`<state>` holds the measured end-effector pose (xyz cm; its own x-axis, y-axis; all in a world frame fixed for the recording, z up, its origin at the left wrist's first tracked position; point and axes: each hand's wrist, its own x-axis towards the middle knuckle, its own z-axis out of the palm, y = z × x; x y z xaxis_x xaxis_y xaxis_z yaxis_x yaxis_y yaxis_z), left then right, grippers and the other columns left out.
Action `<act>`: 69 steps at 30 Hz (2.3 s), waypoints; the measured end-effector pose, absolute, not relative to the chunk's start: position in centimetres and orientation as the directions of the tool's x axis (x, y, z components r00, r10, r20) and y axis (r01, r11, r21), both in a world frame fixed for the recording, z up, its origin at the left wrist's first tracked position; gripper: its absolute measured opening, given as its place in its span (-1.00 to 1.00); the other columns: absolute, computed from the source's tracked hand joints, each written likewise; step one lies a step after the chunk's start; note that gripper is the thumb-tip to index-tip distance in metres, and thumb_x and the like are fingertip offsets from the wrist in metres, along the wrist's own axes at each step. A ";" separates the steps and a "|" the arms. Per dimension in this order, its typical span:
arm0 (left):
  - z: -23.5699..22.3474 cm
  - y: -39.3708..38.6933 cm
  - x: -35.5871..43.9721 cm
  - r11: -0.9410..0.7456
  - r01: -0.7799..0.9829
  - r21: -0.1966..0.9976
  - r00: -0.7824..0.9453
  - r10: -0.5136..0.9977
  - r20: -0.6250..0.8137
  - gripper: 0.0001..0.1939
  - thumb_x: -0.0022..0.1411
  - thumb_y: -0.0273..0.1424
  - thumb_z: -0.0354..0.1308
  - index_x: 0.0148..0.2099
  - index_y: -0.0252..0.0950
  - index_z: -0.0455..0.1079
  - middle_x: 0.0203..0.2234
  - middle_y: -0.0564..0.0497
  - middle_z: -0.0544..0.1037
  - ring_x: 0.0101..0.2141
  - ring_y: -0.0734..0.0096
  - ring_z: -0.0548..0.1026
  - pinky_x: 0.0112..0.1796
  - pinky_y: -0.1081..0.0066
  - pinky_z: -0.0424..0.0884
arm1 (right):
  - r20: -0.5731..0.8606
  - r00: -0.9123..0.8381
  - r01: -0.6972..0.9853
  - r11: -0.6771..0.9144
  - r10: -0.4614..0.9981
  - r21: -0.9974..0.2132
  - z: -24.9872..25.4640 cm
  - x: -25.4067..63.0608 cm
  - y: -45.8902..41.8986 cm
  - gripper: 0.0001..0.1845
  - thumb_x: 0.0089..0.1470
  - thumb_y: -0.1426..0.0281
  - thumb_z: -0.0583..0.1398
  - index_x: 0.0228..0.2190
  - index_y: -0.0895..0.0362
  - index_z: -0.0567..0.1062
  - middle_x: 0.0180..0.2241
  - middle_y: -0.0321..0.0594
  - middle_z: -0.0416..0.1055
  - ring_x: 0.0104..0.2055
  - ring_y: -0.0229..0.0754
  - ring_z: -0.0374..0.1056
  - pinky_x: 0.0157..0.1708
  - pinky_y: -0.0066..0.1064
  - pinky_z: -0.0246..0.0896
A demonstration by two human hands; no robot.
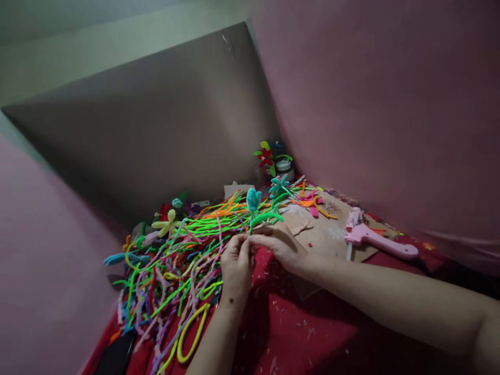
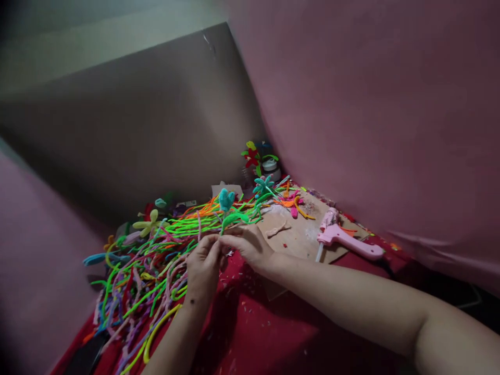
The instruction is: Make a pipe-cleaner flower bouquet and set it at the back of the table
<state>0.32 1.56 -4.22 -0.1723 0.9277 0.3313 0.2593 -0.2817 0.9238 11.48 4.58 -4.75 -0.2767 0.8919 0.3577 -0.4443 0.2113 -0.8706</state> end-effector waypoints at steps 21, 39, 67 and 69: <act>-3.5 0.7 -0.7 0.044 -0.251 0.967 0.118 0.993 -0.014 -0.77 0.06 -0.32 0.20 -0.27 -0.33 0.28 -0.67 0.23 0.25 -0.78 0.75 -0.06 -0.83 0.64 0.12 | 0.226 -0.301 -0.589 0.006 0.927 -0.808 -5.4 11.3 4.4 -0.78 -0.33 0.26 0.36 -0.63 0.17 0.56 -0.56 -0.28 0.41 -0.45 -0.28 0.26 -0.35 -0.41 0.13; -4.7 0.9 -0.6 -0.188 0.254 0.949 -0.100 0.970 0.219 -0.84 0.10 -0.30 0.12 -0.40 -0.30 0.33 -0.68 0.15 0.36 -0.74 0.61 0.21 -0.71 0.57 0.10 | 0.239 -0.302 -0.533 0.045 0.923 -0.845 -6.3 11.0 4.5 -0.78 -0.24 0.26 0.32 -0.52 0.17 0.58 -0.53 -0.29 0.43 -0.38 -0.26 0.29 -0.28 -0.40 0.12; -4.3 1.0 -1.5 0.093 -0.196 0.976 0.130 0.989 -0.068 -0.79 0.04 -0.33 0.22 -0.44 -0.37 0.31 -0.74 0.17 0.33 -0.85 0.76 0.08 -0.81 0.67 0.01 | 0.278 -0.290 -0.583 0.062 0.916 -0.810 -6.4 11.2 4.8 -0.94 -0.24 0.51 0.27 -0.56 0.16 0.52 -0.53 -0.36 0.43 -0.45 -0.34 0.30 -0.32 -0.48 0.17; -4.5 1.1 -1.5 0.057 -0.162 0.985 0.124 0.992 -0.037 -0.77 0.06 -0.32 0.20 -0.48 -0.37 0.30 -0.73 0.16 0.34 -0.83 0.74 0.12 -0.80 0.65 0.04 | 0.257 -0.291 -0.616 0.026 0.922 -0.787 -6.3 11.1 4.5 -0.92 -0.25 0.52 0.28 -0.55 0.16 0.49 -0.57 -0.37 0.42 -0.50 -0.34 0.30 -0.38 -0.48 0.18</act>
<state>-1.49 1.13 -4.48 0.1240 0.9916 -0.0374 -0.1621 0.0575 0.9851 11.11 4.55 -6.32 -0.2905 0.9216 0.2573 -0.6159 0.0257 -0.7874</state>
